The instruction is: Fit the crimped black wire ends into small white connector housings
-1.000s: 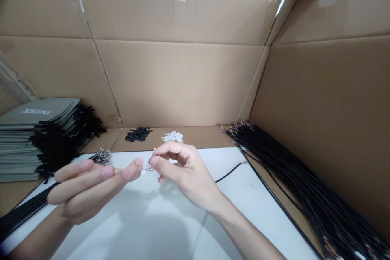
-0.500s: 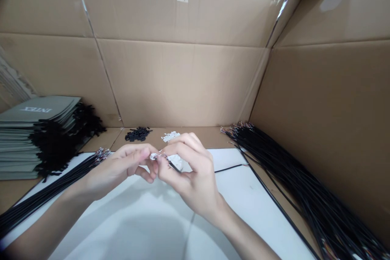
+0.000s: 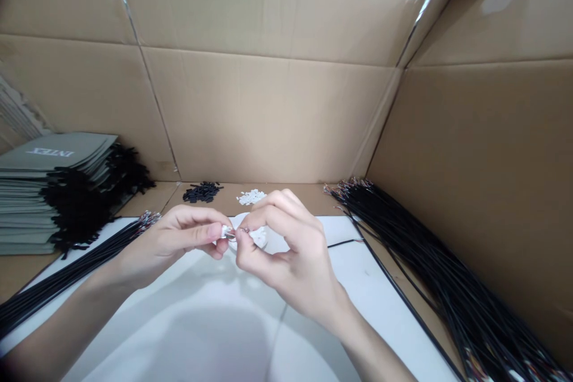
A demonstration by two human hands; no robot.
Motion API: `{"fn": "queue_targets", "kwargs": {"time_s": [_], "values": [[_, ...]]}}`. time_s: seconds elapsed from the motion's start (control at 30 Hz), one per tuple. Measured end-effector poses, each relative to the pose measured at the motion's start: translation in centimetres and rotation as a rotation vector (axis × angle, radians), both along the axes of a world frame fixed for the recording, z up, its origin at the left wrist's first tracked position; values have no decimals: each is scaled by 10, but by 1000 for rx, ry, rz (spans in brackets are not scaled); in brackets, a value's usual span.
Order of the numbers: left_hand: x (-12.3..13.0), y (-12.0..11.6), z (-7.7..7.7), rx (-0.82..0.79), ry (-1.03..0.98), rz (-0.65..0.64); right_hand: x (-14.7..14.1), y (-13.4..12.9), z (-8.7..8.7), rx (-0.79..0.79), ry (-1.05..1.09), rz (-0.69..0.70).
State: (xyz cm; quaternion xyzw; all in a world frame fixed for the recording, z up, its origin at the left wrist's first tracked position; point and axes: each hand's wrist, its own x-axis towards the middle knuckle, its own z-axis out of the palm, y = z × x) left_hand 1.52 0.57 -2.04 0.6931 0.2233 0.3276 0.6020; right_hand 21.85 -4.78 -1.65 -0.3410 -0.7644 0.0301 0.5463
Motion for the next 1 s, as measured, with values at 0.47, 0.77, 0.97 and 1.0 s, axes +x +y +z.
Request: {"fn": "queue_targets", "kwargs": {"time_s": [0.47, 0.77, 0.97, 1.0], "values": [[1, -1, 8, 109, 58, 7, 8, -1, 5, 159, -360, -38], [2, -3, 8, 218, 63, 97, 5, 0, 4, 150, -318, -48], [4, -9, 2, 712, -51, 431, -3, 3, -4, 43, -95, -83], [5, -10, 2, 848, -47, 458, -4, 4, -6, 19, -64, -86]]}}
